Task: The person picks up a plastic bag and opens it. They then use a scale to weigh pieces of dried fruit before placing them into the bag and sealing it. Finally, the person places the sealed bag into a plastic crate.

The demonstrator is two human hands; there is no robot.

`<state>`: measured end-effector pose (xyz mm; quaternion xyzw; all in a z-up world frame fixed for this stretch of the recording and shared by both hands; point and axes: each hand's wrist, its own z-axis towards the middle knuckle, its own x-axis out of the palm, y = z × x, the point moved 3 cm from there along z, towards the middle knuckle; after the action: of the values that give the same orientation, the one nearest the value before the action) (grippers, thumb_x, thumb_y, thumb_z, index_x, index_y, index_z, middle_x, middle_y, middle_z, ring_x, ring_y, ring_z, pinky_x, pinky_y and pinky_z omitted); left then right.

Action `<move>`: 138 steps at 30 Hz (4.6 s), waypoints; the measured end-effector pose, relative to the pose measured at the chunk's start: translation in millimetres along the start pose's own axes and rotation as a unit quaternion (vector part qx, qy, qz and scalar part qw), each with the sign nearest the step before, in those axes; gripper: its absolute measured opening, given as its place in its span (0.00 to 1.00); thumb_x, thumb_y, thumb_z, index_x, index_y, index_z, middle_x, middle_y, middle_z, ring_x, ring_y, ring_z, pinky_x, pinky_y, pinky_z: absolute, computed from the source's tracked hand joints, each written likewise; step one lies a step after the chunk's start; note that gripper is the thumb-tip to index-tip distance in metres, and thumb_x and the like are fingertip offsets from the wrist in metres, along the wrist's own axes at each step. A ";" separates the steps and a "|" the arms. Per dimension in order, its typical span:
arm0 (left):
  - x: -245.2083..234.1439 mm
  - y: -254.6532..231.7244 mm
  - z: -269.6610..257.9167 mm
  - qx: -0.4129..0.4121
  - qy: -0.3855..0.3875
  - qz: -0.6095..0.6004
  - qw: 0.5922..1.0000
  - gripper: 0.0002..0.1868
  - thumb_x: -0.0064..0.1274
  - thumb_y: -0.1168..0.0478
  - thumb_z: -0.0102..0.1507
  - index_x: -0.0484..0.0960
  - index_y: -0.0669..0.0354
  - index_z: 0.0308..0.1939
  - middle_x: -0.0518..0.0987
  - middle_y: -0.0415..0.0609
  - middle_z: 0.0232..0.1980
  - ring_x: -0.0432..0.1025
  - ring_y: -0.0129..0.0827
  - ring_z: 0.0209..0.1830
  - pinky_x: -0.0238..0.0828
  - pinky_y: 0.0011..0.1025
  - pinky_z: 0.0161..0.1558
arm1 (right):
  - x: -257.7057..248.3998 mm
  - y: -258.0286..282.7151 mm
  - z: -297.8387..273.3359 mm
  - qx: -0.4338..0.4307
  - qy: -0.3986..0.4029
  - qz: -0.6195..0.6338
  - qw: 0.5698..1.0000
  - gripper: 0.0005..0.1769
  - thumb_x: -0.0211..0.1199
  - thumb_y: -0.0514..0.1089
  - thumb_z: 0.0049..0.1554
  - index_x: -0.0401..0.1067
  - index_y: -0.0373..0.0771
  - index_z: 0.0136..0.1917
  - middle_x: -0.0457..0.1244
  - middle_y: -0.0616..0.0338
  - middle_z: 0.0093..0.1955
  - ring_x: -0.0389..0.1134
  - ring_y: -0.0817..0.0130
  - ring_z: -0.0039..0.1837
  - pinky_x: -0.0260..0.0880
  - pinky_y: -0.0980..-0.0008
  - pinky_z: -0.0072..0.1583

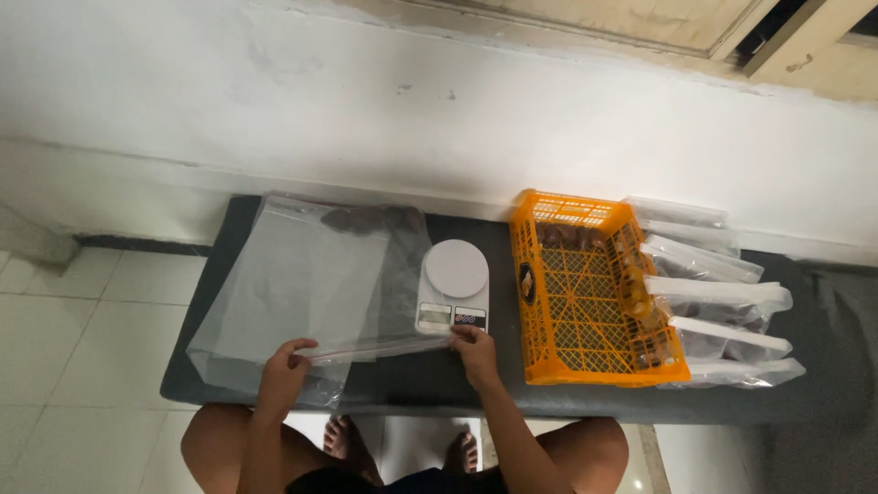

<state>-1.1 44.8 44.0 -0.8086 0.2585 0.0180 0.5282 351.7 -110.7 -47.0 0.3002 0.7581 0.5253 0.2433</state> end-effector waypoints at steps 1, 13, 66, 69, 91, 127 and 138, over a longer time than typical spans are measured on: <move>-1.2 5.1 1.7 -0.006 0.000 0.001 1.000 0.18 0.47 0.67 0.66 0.87 0.49 0.54 0.75 0.45 0.36 0.66 0.32 0.36 0.62 0.27 0.42 | -1.2 5.4 -2.9 0.005 0.001 -0.002 1.000 0.19 0.69 0.29 0.48 0.80 0.33 0.54 0.73 0.52 0.48 0.72 0.66 0.48 0.74 0.72 0.52; -5.5 21.7 4.8 0.096 0.062 -0.222 0.968 0.33 0.42 0.81 0.59 0.74 0.66 0.70 0.75 0.52 0.61 0.64 0.26 0.37 0.62 0.22 0.38 | 12.6 54.9 -40.8 -0.027 0.168 -0.001 0.985 0.43 0.53 0.23 0.45 0.73 0.43 0.72 0.66 0.57 0.49 0.66 0.74 0.46 0.64 0.78 0.44; 81.4 -39.3 157.1 0.359 -0.155 0.472 0.790 0.38 0.40 0.34 0.68 0.60 0.42 0.79 0.48 0.56 0.85 0.42 0.60 0.84 0.44 0.74 0.71 | 190.9 59.8 73.1 -0.342 0.119 -0.546 0.755 0.38 0.44 0.57 0.67 0.45 0.45 0.85 0.33 0.42 0.87 0.33 0.26 0.82 0.36 0.29 0.76; 68.8 -25.8 109.9 0.312 -0.153 0.474 0.809 0.40 0.36 0.31 0.68 0.62 0.46 0.78 0.51 0.61 0.84 0.43 0.61 0.84 0.41 0.73 0.72 | 184.5 52.9 24.3 -0.360 0.130 -0.539 0.750 0.37 0.45 0.59 0.67 0.49 0.44 0.84 0.34 0.41 0.86 0.32 0.27 0.83 0.35 0.29 0.75; 71.2 21.8 58.4 0.381 -0.154 0.475 0.778 0.44 0.36 0.30 0.66 0.56 0.48 0.80 0.49 0.59 0.84 0.43 0.56 0.84 0.42 0.64 0.74 | 126.4 46.2 -65.9 -0.419 0.138 -0.534 0.721 0.37 0.49 0.62 0.67 0.53 0.40 0.81 0.43 0.45 0.85 0.34 0.43 0.85 0.33 0.40 0.79; 100.5 29.3 25.2 0.409 -0.081 0.450 0.789 0.39 0.47 0.38 0.66 0.63 0.50 0.77 0.53 0.63 0.82 0.46 0.59 0.83 0.44 0.62 0.76 | 33.5 84.9 -65.0 -0.300 0.002 -0.219 0.928 0.39 0.65 0.37 0.56 0.57 0.37 0.78 0.61 0.47 0.67 0.65 0.51 0.68 0.66 0.51 0.67; 85.3 26.9 32.4 0.272 -0.091 0.309 0.907 0.44 0.51 0.44 0.66 0.54 0.59 0.81 0.48 0.69 0.82 0.42 0.64 0.82 0.39 0.64 0.76 | 42.8 58.2 -60.2 -0.248 0.098 -0.314 0.911 0.36 0.66 0.40 0.51 0.63 0.36 0.72 0.64 0.47 0.61 0.70 0.47 0.59 0.74 0.52 0.57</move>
<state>68.9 30.4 -18.8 -0.5076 0.4411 0.1830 0.7172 292.1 -103.9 25.3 -0.0769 0.6784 0.6198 0.3870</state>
